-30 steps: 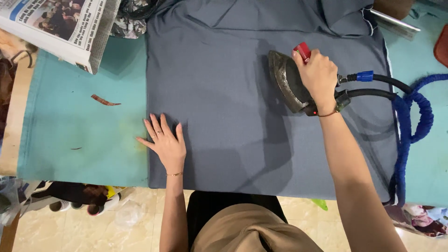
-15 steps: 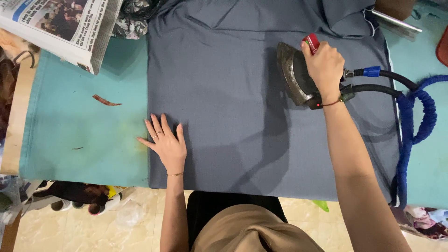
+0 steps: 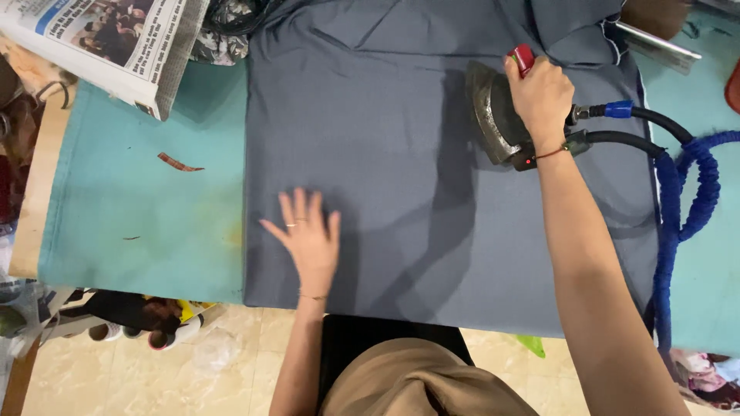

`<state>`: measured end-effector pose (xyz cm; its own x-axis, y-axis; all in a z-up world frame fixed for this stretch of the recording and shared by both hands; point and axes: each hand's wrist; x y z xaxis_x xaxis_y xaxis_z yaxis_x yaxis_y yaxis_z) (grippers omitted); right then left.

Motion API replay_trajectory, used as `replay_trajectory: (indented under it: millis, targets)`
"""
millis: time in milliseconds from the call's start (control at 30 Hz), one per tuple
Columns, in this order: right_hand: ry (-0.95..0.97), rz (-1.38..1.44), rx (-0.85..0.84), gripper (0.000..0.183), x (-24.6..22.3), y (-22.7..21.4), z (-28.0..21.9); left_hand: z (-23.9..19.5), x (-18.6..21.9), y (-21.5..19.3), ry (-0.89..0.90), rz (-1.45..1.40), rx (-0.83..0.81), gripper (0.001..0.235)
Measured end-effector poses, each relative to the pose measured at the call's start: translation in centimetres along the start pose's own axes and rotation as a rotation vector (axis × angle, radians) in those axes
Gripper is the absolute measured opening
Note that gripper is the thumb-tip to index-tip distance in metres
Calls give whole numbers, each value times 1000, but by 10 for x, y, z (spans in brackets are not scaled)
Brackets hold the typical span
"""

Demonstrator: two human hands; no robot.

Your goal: The person irons a grey garment on a light blue ironing board using a steam iron. They smooth the fabric with their left hand while moving the iron with their right hand. After ironing, the person folds the garment on the board.

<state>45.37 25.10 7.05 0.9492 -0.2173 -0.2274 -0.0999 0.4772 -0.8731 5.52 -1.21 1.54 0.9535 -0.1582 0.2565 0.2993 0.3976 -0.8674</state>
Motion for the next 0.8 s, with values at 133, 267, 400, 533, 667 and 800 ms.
replay_trajectory:
  millis: [133, 267, 400, 533, 667, 800]
  targets:
    - [1, 25, -23, 61, 10, 7, 7, -12, 64, 6, 167, -97, -25, 52]
    - [-30, -2, 2, 62, 20, 4, 0, -24, 102, 16, 290, -234, -145, 57]
    - [-45, -38, -41, 61, 19, -23, -26, -26, 114, 21, 338, -250, -188, 60]
    - [-69, -38, -97, 59, 24, -63, -67, -29, 114, 27, 342, -243, -169, 60]
    - [-79, -76, -170, 61, 31, -100, -107, -29, 113, 26, 369, -215, -145, 61]
    - [-66, -104, -309, 59, 36, -139, -141, -25, 116, 19, 350, -212, -164, 61]
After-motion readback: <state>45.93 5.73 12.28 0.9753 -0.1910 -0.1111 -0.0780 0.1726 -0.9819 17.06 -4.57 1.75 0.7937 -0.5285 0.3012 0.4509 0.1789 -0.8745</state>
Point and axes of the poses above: each hand's wrist, its own z-axis towards the middle knuckle, its own y-axis out of the palm, x = y × z, and after that the axes turned 14 degrees about y, right-handed
